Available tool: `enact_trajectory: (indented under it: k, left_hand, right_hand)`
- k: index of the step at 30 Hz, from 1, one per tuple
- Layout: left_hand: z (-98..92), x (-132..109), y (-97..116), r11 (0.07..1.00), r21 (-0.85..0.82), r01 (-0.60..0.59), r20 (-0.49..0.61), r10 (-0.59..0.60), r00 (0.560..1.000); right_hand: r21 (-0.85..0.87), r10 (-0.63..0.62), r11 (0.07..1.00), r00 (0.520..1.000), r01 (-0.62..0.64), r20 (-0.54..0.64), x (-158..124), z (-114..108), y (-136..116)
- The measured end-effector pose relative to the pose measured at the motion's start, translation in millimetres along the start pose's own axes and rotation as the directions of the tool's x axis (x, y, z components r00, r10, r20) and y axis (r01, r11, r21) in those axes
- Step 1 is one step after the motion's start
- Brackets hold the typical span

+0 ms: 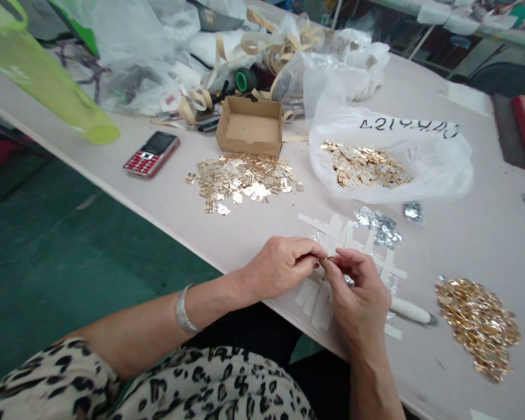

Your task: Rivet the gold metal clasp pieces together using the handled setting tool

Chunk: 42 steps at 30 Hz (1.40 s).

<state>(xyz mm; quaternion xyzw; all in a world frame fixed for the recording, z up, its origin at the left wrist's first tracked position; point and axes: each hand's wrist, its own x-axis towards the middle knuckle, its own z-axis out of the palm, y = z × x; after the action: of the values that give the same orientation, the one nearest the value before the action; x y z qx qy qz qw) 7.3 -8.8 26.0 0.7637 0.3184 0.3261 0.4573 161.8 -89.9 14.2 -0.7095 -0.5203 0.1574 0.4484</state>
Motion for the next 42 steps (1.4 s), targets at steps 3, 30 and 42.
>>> enact_trajectory:
  k: [3, 30, 42]
  left_hand:
    - [-2.4, 2.1, -2.6, 0.998, 0.047, -0.029, 0.077, 0.026, 0.997]
    - [8.0, -12.1, -35.6, 0.607, 0.534, -0.589, 0.389, 0.443, 0.808]
    - [7.6, -10.8, -33.7, 0.649, 0.513, -0.562, 0.359, 0.432, 0.827]
  right_hand:
    - [-0.126, -0.199, 0.971, 0.979, 0.204, 0.052, 1.6, -4.9, 5.4]
    - [-0.722, 0.250, 0.664, 0.968, -0.195, -0.031, 57.9, -172.4, 103.4]
    - [-0.775, 0.461, 0.626, 0.840, -0.079, 0.287, 113.6, -187.3, 120.7]
